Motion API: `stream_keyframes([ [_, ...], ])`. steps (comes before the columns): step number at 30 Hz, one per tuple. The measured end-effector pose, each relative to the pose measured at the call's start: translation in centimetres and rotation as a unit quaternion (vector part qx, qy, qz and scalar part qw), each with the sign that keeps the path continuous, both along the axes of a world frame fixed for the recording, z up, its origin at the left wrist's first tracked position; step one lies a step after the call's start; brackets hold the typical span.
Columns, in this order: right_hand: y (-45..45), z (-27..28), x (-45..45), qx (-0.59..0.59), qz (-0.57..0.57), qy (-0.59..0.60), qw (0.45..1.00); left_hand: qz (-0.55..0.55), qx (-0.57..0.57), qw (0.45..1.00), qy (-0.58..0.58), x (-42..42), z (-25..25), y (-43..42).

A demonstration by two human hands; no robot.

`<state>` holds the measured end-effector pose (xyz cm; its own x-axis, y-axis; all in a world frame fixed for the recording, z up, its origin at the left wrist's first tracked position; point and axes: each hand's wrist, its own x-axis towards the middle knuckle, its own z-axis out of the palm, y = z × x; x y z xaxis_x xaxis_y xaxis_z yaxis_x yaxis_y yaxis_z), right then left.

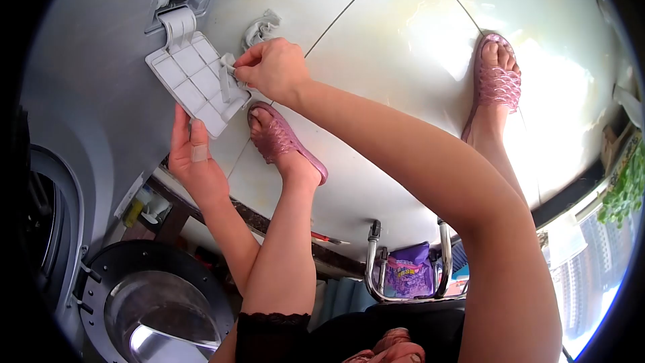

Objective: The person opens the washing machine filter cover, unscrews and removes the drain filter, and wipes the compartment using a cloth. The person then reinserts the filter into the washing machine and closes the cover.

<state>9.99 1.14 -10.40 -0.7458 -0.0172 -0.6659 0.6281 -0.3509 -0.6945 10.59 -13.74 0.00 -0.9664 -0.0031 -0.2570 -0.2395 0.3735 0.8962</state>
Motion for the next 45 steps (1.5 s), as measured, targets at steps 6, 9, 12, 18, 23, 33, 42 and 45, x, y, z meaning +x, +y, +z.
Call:
stream_keyframes([
  [6, -0.1, 0.4, 2.6, 0.063, 0.087, 0.035, 0.994, -0.008, -0.03, 0.999, 0.026, -0.1, -0.1, -0.2],
  [9, -1.4, 0.6, 1.6, 0.105, 0.092, 0.051, 0.989, -0.011, -0.038, 0.998, 0.041, 0.1, -0.4, -0.5],
  [12, -2.0, -0.3, 0.6, 0.095, 0.052, 0.04, 0.993, -0.008, -0.04, 0.998, 0.041, 0.1, -0.3, -0.5],
  [18, -0.9, -0.9, 0.5, 0.09, 0.047, 0.055, 0.993, 0.017, -0.029, 0.999, 0.024, 0.3, -0.3, 0.1],
  [23, -0.6, -0.2, 2.1, 0.078, 0.1, 0.074, 0.989, 0.022, -0.034, 0.999, 0.02, 0.1, 0.1, 0.4],
  [33, -1.1, -0.2, 0.3, 0.115, 0.082, 0.071, 0.987, 0.005, -0.036, 0.999, 0.021, 0.0, -0.1, 0.3],
  [42, -1.7, -0.9, -2.1, 0.126, -0.005, 0.073, 0.989, -0.021, -0.059, 0.998, 0.014, 0.2, -0.6, -1.0],
  [45, -1.2, -1.1, -0.5, 0.075, 0.022, 0.082, 0.994, 0.0, -0.048, 0.999, 0.023, 0.2, 0.0, 0.5],
])
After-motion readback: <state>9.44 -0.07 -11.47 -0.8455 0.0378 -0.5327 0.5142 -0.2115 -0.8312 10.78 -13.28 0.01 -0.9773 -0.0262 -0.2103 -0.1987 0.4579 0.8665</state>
